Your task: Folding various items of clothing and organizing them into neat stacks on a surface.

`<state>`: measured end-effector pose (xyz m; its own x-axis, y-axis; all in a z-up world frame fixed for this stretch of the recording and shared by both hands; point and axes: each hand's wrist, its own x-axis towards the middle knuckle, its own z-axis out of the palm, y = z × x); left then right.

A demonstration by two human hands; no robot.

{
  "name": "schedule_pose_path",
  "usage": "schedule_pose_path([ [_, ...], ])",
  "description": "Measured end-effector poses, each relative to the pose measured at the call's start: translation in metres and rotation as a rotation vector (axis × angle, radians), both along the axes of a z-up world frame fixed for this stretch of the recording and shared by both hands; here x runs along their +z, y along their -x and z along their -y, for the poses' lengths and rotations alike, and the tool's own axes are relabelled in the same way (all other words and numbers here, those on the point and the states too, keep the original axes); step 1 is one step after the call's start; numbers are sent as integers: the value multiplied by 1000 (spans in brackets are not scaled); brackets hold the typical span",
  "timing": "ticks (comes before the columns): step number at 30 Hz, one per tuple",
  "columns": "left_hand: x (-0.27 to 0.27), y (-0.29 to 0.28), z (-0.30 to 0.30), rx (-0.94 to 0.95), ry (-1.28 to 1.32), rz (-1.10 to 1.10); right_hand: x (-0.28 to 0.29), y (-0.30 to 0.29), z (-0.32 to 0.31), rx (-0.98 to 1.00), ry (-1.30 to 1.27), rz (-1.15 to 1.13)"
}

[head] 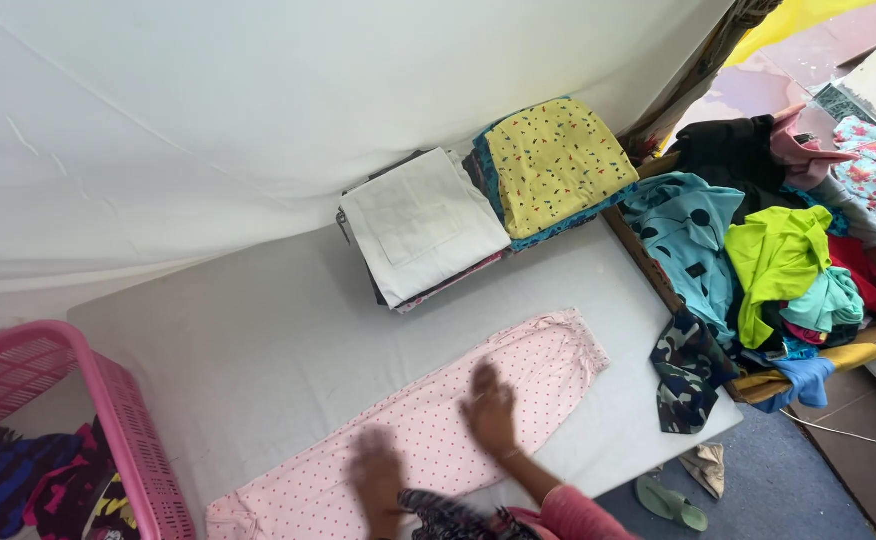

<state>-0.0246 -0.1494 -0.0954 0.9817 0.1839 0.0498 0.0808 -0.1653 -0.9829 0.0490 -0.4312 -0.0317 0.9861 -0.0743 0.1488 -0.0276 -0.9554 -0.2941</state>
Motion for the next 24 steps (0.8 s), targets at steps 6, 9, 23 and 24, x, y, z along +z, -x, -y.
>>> schedule_pose_path([
  [6, 70, -24, 58, -491, 1569, -254, 46, -2, 21, 520, 13, -188],
  [9, 88, -45, -3, -505, 1554, 67, 71, -39, 81, 484, 80, -285],
  [23, 141, -56, -169, -132, 1518, 87, 126, -114, 202, 340, 251, -614],
  [24, 144, -55, -170, -168, 1558, 27, 140, -111, 210, 358, 187, -464],
])
